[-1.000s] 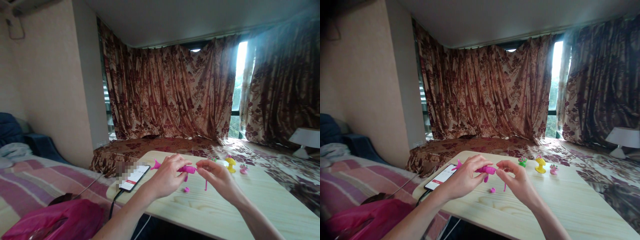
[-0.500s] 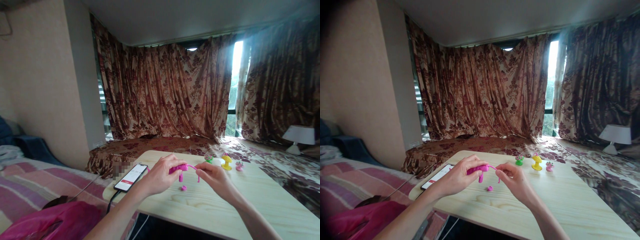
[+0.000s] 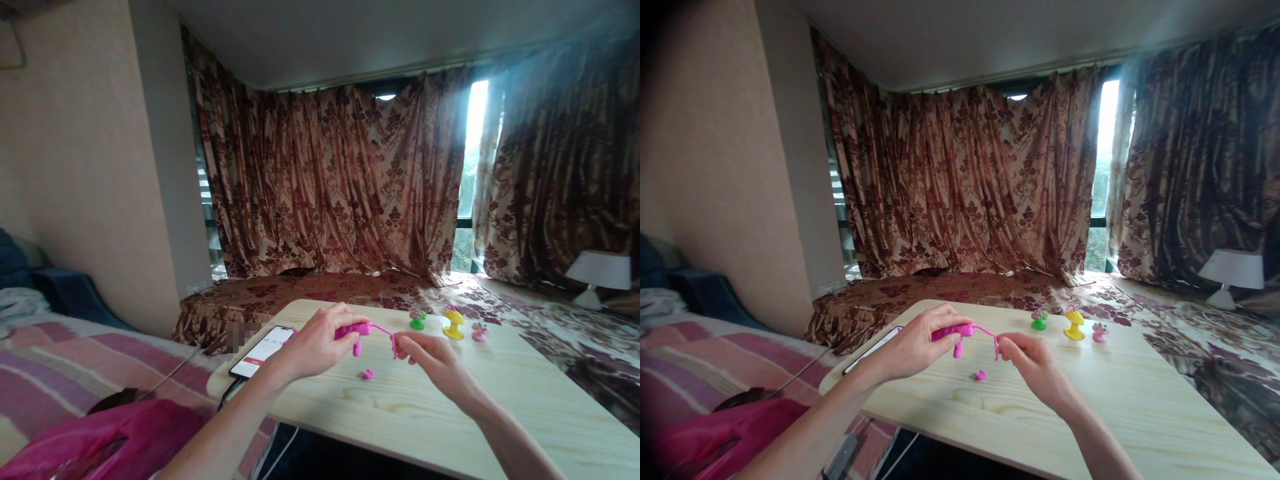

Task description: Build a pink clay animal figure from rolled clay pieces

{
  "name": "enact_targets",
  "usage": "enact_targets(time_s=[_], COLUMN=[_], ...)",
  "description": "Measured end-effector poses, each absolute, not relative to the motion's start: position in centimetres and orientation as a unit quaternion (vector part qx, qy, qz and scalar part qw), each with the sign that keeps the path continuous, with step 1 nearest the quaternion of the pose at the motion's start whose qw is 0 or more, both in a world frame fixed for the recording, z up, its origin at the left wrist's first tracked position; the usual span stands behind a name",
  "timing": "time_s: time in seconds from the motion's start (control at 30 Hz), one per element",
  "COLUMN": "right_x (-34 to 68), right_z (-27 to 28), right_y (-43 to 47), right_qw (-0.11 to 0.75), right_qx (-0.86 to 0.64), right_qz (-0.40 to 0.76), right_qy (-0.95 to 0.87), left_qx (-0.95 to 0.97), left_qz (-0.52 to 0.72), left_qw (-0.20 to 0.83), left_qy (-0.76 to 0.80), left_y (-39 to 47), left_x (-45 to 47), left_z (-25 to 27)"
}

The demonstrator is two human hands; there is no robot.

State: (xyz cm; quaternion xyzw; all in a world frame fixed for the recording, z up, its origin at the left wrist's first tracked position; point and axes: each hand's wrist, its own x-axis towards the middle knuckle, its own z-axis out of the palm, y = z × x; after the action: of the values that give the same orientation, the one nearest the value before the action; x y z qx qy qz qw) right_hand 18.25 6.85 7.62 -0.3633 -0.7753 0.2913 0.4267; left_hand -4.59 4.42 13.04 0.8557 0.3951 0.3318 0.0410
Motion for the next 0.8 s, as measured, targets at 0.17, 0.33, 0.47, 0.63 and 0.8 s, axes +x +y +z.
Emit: enact_targets(time_s=[0.17,0.33,0.47,0.63,0.8], right_x=[17.6,18.2,18.2,17.5,16.5], right_z=[6.5,5.3,3.9,2.5,2.4], right_y=[7.3,8.9,9.9,10.8,11.3], right_qw=[0.429,0.438,0.426,0.411,0.426], right_qx=[-0.372,-0.398,-0.409,-0.413,-0.399], right_qz=[0.313,0.308,0.304,0.306,0.300], right_qy=[-0.761,-0.745,-0.748,-0.753,-0.755], left_qx=[0.860,0.869,0.870,0.867,0.865], left_qz=[0.318,0.281,0.254,0.246,0.245], left_qw=[0.025,-0.021,-0.035,-0.026,-0.027], left_qy=[0.397,0.407,0.422,0.433,0.436], left_y=[4.8,5.8,7.4,8.5,8.5], left_x=[-4.9,-5.3,-5.6,-6.1,-6.2], left_z=[12.9,12.0,10.3,8.7,8.7])
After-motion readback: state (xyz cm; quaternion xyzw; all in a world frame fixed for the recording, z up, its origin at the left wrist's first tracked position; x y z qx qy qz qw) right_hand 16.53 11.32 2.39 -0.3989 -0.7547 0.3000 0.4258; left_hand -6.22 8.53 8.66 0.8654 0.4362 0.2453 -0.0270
